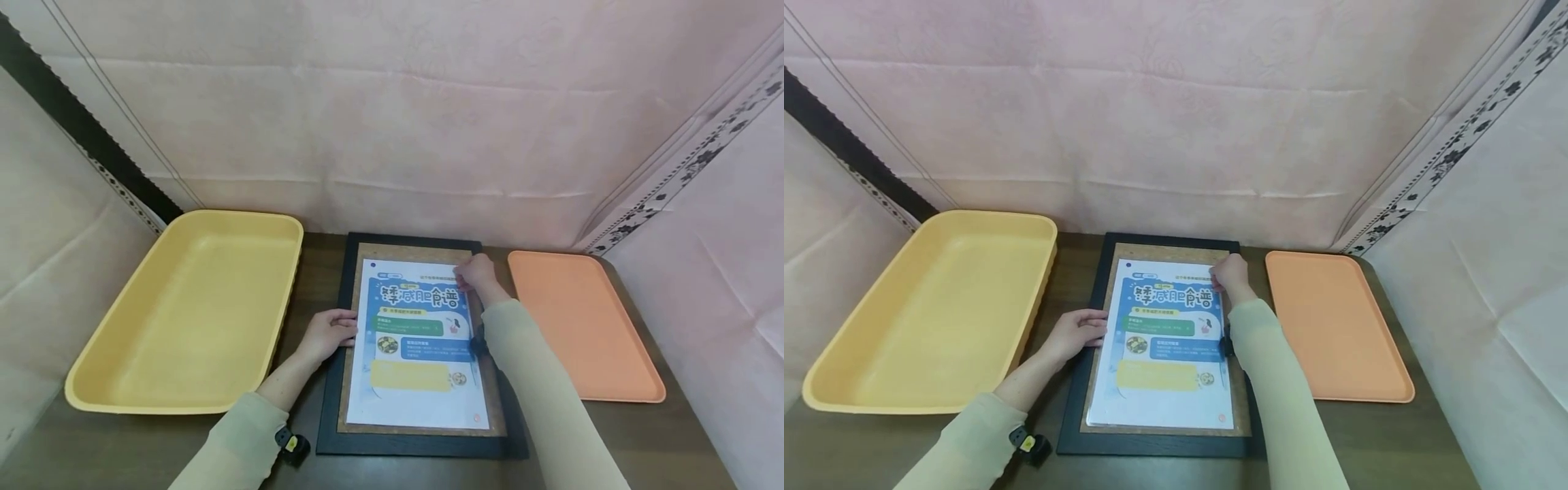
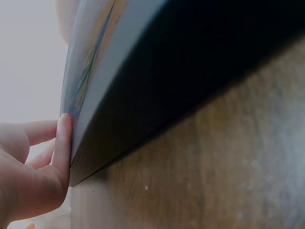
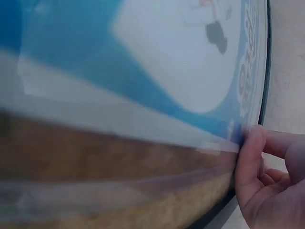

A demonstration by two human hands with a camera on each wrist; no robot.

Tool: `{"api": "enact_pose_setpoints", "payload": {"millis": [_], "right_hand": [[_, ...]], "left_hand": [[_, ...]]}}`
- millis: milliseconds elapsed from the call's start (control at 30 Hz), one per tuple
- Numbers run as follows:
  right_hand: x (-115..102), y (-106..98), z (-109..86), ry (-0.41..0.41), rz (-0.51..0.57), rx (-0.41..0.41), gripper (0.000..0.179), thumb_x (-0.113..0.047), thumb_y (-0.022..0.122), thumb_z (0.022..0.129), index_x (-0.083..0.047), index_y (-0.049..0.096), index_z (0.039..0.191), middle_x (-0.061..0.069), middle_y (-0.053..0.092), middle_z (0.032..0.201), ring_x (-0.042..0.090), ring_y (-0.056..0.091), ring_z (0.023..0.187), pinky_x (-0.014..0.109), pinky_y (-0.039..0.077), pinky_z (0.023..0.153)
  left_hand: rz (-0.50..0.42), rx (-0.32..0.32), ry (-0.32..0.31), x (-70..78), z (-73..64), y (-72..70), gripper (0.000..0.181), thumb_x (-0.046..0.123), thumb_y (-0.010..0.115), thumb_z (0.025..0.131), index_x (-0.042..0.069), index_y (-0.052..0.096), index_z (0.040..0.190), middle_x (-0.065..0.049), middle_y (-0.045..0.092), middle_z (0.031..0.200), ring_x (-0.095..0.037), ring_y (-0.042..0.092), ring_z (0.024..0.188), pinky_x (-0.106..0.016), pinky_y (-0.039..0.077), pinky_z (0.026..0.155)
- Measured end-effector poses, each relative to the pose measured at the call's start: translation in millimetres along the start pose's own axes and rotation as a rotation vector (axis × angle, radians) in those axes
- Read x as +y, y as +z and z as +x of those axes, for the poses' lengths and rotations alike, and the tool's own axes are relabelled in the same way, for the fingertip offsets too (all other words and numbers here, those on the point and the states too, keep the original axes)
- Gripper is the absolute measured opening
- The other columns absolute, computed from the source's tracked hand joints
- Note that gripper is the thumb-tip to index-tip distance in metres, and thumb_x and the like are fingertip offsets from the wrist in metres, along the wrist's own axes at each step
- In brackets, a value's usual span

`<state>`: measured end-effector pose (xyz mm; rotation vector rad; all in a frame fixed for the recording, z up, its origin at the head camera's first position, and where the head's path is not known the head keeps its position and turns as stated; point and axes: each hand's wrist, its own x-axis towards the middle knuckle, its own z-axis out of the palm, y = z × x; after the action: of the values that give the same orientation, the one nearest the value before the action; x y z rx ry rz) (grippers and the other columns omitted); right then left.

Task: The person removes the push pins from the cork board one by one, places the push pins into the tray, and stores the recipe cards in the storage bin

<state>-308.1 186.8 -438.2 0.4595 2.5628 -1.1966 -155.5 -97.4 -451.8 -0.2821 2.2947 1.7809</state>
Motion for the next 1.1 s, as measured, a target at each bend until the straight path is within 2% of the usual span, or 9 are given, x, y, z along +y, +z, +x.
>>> {"api": "enact_pose_setpoints", "payload": {"millis": [300, 533, 700, 833, 1000, 1100], "right_hand": [[-10, -8, 1.5, -0.002, -0.025, -0.036, 0.020, -0.013, 0.057, 0.091, 0.000, 0.058, 0.106, 0.012, 0.062, 0.085, 0.019, 0.066, 0.069, 0.023, 0.056, 0.062], [-12, -10, 3.6, -0.062, -0.073, -0.095, 0.020, -0.013, 0.056, 0.092, 0.002, 0.059, 0.103, 0.010, 0.062, 0.081, 0.017, 0.064, 0.067, 0.023, 0.056, 0.061], [-12, -12, 4.7, -0.094, -0.110, -0.116, 0.015, -0.014, 0.057, 0.092, 0.000, 0.060, 0.095, 0.006, 0.060, 0.076, 0.016, 0.062, 0.066, 0.022, 0.054, 0.059], [-11, -14, 6.2, -0.132, -0.181, -0.152, 0.014, -0.013, 0.056, 0.092, -0.001, 0.059, 0.086, 0.003, 0.057, 0.069, 0.015, 0.059, 0.064, 0.023, 0.052, 0.059], [-10, -19, 6.0, -0.185, -0.318, -0.219, 0.021, -0.012, 0.054, 0.092, -0.003, 0.057, 0.074, 0.001, 0.050, 0.061, 0.016, 0.054, 0.060, 0.023, 0.047, 0.057], [-12, -20, 5.0, -0.234, -0.394, -0.228, 0.024, -0.011, 0.053, 0.092, -0.005, 0.055, 0.069, 0.001, 0.048, 0.058, 0.016, 0.054, 0.060, 0.023, 0.047, 0.056]], "left_hand": [[0.012, 0.002, -0.012, 2.3, 5.7, -0.9, 0.034, 0.005, 0.062, 0.088, -0.001, 0.058, 0.121, -0.017, 0.066, 0.103, -0.015, 0.067, 0.081, -0.026, 0.058, 0.072], [0.016, 0.013, -0.032, 3.8, 5.4, -3.1, 0.035, 0.006, 0.062, 0.088, 0.000, 0.058, 0.122, -0.015, 0.066, 0.102, -0.014, 0.067, 0.080, -0.026, 0.058, 0.071], [0.018, 0.021, -0.031, 2.4, 5.3, -3.9, 0.034, 0.006, 0.062, 0.088, 0.000, 0.058, 0.121, -0.015, 0.066, 0.101, -0.014, 0.067, 0.080, -0.027, 0.058, 0.072], [0.015, 0.024, -0.026, 0.8, 3.1, -1.8, 0.034, 0.005, 0.062, 0.088, -0.001, 0.059, 0.121, -0.015, 0.066, 0.100, -0.014, 0.067, 0.079, -0.027, 0.058, 0.072], [0.009, 0.021, -0.026, -2.3, 0.8, 3.0, 0.034, 0.005, 0.062, 0.087, -0.001, 0.059, 0.121, -0.014, 0.066, 0.099, -0.014, 0.067, 0.079, -0.027, 0.058, 0.071], [0.015, 0.026, -0.022, -2.0, 0.8, 2.7, 0.034, 0.005, 0.062, 0.088, 0.000, 0.059, 0.121, -0.013, 0.067, 0.098, -0.014, 0.067, 0.079, -0.027, 0.058, 0.072]]}}
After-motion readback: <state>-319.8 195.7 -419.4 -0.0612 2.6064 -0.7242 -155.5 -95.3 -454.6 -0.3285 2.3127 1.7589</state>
